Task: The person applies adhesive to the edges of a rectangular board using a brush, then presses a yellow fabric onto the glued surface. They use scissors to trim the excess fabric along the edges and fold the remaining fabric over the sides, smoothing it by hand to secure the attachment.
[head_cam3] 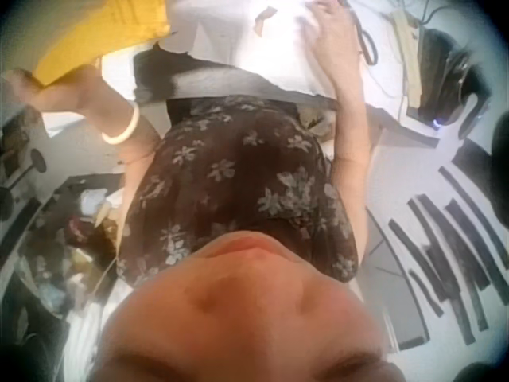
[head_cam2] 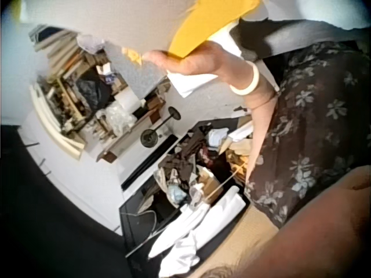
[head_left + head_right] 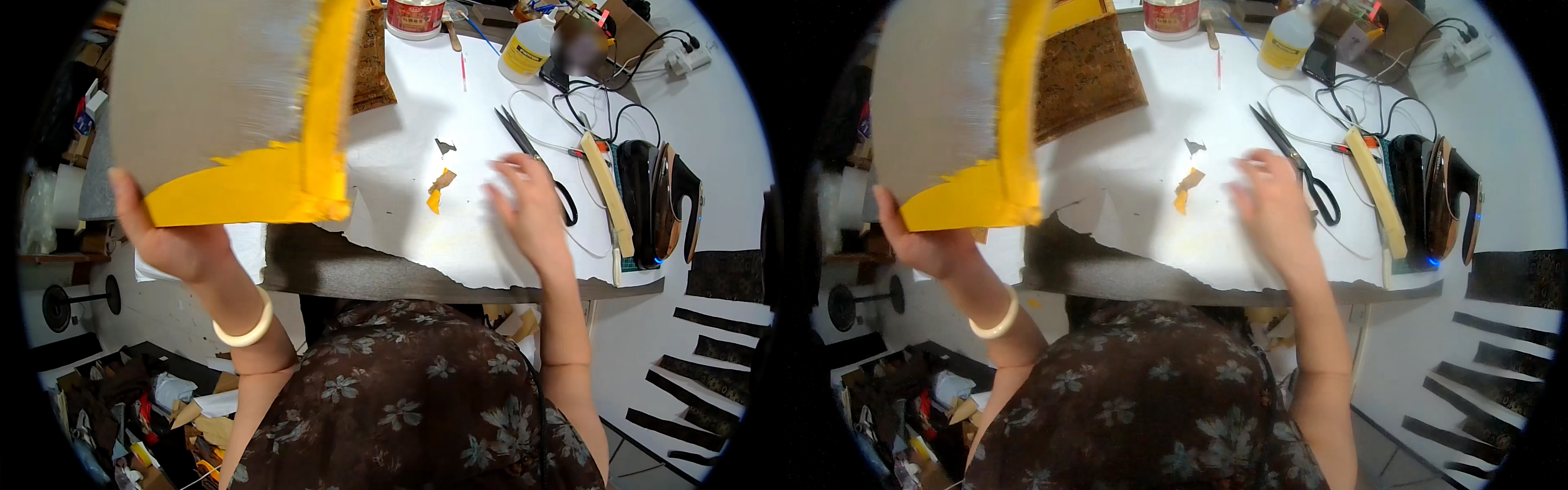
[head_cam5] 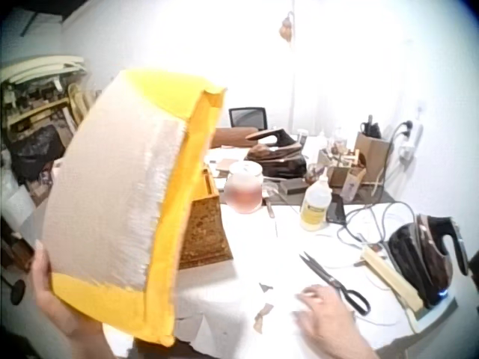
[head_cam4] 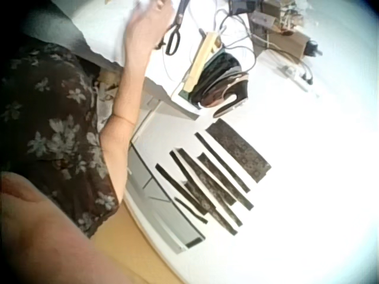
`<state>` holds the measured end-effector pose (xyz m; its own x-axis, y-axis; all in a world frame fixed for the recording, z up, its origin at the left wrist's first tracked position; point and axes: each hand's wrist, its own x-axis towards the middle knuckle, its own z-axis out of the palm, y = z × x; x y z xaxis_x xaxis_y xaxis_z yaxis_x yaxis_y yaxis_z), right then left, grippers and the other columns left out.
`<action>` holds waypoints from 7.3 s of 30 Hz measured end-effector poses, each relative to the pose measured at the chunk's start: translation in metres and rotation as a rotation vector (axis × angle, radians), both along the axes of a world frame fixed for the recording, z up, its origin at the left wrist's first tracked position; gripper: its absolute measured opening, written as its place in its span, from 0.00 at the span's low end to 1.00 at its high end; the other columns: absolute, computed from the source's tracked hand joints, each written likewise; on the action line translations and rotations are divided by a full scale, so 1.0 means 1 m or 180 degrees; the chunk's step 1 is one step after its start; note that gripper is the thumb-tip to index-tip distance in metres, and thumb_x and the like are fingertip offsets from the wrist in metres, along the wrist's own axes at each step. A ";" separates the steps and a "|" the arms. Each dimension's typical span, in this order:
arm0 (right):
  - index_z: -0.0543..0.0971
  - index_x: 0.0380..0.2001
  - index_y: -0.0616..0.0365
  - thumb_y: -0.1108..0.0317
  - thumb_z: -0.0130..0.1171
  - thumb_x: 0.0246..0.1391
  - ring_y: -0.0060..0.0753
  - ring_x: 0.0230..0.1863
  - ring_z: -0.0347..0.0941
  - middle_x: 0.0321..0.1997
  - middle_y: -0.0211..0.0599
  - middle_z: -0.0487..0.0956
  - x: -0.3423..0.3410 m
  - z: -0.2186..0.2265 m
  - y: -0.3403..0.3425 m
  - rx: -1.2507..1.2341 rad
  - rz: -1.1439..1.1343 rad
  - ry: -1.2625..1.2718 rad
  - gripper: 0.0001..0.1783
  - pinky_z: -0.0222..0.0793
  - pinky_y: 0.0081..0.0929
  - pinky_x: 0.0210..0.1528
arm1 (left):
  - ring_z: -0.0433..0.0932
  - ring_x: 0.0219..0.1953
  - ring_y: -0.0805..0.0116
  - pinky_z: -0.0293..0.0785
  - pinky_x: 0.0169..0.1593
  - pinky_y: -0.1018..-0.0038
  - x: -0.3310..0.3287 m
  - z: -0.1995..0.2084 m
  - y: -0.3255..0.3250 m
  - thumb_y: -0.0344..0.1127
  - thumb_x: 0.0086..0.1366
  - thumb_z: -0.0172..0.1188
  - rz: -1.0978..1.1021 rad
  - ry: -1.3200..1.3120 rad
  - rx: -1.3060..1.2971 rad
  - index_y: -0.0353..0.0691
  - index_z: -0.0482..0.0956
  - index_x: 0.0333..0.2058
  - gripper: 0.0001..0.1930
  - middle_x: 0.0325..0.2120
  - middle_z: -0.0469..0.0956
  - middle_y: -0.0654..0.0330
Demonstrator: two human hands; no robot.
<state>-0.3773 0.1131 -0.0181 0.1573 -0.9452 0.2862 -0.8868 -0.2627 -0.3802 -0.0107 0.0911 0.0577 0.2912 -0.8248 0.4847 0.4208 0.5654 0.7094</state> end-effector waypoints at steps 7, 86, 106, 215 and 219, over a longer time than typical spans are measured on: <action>0.73 0.36 0.62 0.68 0.60 0.54 0.53 0.42 0.71 0.37 0.48 0.72 0.019 -0.032 -0.009 0.1203 0.1228 -0.0144 0.10 0.70 0.43 0.46 | 0.80 0.44 0.75 0.76 0.47 0.76 -0.026 -0.032 -0.009 0.46 0.78 0.35 0.0048 -0.0450 0.0334 0.38 0.75 0.48 0.21 0.39 0.80 0.59; 0.76 0.50 0.68 0.71 0.57 0.61 0.26 0.42 0.79 0.45 0.39 0.81 -0.008 -0.022 -0.050 0.2299 0.0494 -0.4484 0.16 0.76 0.24 0.45 | 0.79 0.53 0.64 0.74 0.58 0.70 -0.002 -0.087 -0.018 0.33 0.64 0.60 -0.1927 -0.0212 0.1916 0.28 0.66 0.61 0.29 0.53 0.77 0.50; 0.82 0.42 0.63 0.62 0.58 0.63 0.23 0.38 0.80 0.36 0.37 0.84 -0.044 0.027 -0.143 0.0658 -0.0389 -0.1969 0.14 0.75 0.21 0.43 | 0.78 0.51 0.67 0.73 0.57 0.71 -0.001 -0.090 0.007 0.27 0.55 0.68 -0.1422 -0.0402 0.2431 0.32 0.64 0.62 0.36 0.51 0.77 0.55; 0.80 0.31 0.60 0.79 0.61 0.52 0.31 0.20 0.77 0.24 0.35 0.80 0.106 0.106 -0.065 -0.0551 0.1824 -0.1846 0.03 0.71 0.23 0.26 | 0.76 0.43 0.77 0.72 0.48 0.79 -0.039 -0.056 -0.002 0.27 0.57 0.68 -0.1442 -0.0811 0.1623 0.29 0.70 0.55 0.28 0.44 0.79 0.59; 0.80 0.34 0.61 0.80 0.61 0.52 0.32 0.25 0.79 0.29 0.38 0.81 0.091 0.104 -0.059 -0.0145 0.1419 -0.1860 0.06 0.73 0.23 0.29 | 0.76 0.43 0.77 0.72 0.48 0.79 -0.039 -0.051 0.000 0.27 0.57 0.68 -0.1263 -0.0991 0.1458 0.29 0.70 0.56 0.28 0.43 0.79 0.59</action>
<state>-0.2864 0.0541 0.0861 0.3336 -0.8124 0.4783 -0.3481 -0.5777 -0.7383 -0.0497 0.0906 0.0068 -0.1722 -0.9823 0.0732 0.2717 0.0241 0.9621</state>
